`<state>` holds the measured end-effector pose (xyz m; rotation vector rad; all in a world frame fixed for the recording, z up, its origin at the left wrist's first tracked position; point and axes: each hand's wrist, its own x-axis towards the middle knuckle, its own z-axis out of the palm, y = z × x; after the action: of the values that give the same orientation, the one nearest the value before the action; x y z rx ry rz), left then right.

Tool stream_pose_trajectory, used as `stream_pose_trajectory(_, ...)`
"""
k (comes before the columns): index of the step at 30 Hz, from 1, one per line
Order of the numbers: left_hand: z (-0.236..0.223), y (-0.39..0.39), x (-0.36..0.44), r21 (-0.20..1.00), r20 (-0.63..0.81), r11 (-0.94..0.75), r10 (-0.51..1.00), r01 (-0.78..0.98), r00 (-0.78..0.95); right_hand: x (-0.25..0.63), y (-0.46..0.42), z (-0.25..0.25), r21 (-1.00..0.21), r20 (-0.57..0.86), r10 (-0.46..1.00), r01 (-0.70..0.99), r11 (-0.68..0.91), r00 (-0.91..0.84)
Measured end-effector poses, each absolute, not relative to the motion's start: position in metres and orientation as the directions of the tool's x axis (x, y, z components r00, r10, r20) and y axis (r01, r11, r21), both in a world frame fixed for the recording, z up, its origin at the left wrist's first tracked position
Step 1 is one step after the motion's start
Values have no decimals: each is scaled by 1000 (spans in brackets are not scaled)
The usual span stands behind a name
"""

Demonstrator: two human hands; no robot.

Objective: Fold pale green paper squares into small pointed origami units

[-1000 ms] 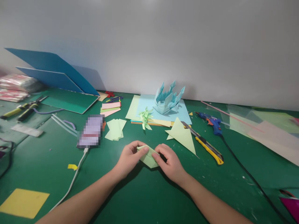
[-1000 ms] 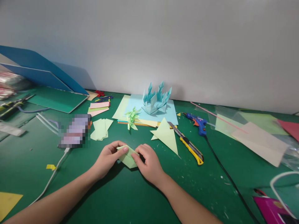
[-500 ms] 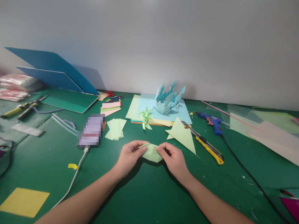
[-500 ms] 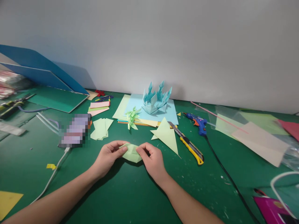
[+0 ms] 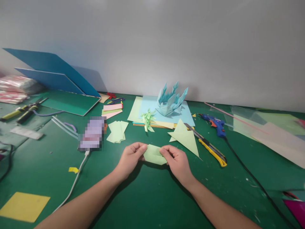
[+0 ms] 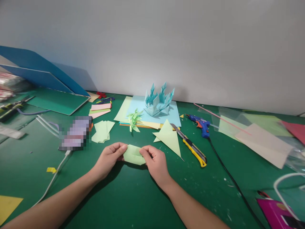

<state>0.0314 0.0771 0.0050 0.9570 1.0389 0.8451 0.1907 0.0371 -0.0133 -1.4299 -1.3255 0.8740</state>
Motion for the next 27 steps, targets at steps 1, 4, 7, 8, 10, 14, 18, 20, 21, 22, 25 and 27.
stream_pose_trajectory(1, 5, 77, 31, 922, -316, 366, 900, -128, 301, 191, 37, -13, -949, 114, 981, 309, 62, 155)
stream_pose_trajectory(4, 5, 78, 31, 909, -333, 396, 878, -132, 345, 191, 37, -11, -938, 135, 979, 337, 76, 154)
stream_pose_trajectory(7, 6, 79, 30, 906, -333, 402, 869, -130, 365, 192, 37, -10, -937, 135, 979, 341, 77, 152)
stream_pose_trajectory(8, 7, 79, 30, 908, -331, 400, 868, -127, 370, 192, 38, -10, -937, 136, 979, 340, 77, 152)
stream_pose_trajectory(10, 7, 80, 28, 918, -317, 383, 867, -107, 386, 193, 38, -11, -938, 141, 979, 336, 84, 148)
stream_pose_trajectory(14, 6, 84, 24, 959, -247, 282, 868, -20, 430, 194, 37, -12, -942, 138, 983, 324, 93, 121)
stream_pose_trajectory(18, 6, 87, 22, 968, -236, 249, 872, 25, 428, 194, 36, -11, -944, 135, 986, 314, 100, 94)
stream_pose_trajectory(20, 7, 88, 21, 968, -247, 246, 878, 56, 409, 193, 36, -10, -942, 148, 986, 317, 114, 83)
stream_pose_trajectory(21, 8, 88, 20, 967, -252, 246, 881, 69, 401, 193, 35, -10, -940, 155, 985, 318, 122, 79)
stream_pose_trajectory(22, 10, 88, 19, 966, -256, 247, 882, 76, 396, 192, 35, -10, -939, 165, 983, 317, 132, 80)
stream_pose_trajectory(25, 12, 89, 18, 962, -268, 266, 870, 63, 413, 192, 34, -11, -940, 178, 979, 313, 140, 99)
stream_pose_trajectory(27, 11, 91, 17, 958, -268, 286, 866, 22, 422, 192, 34, -12, -948, 171, 979, 289, 133, 110)
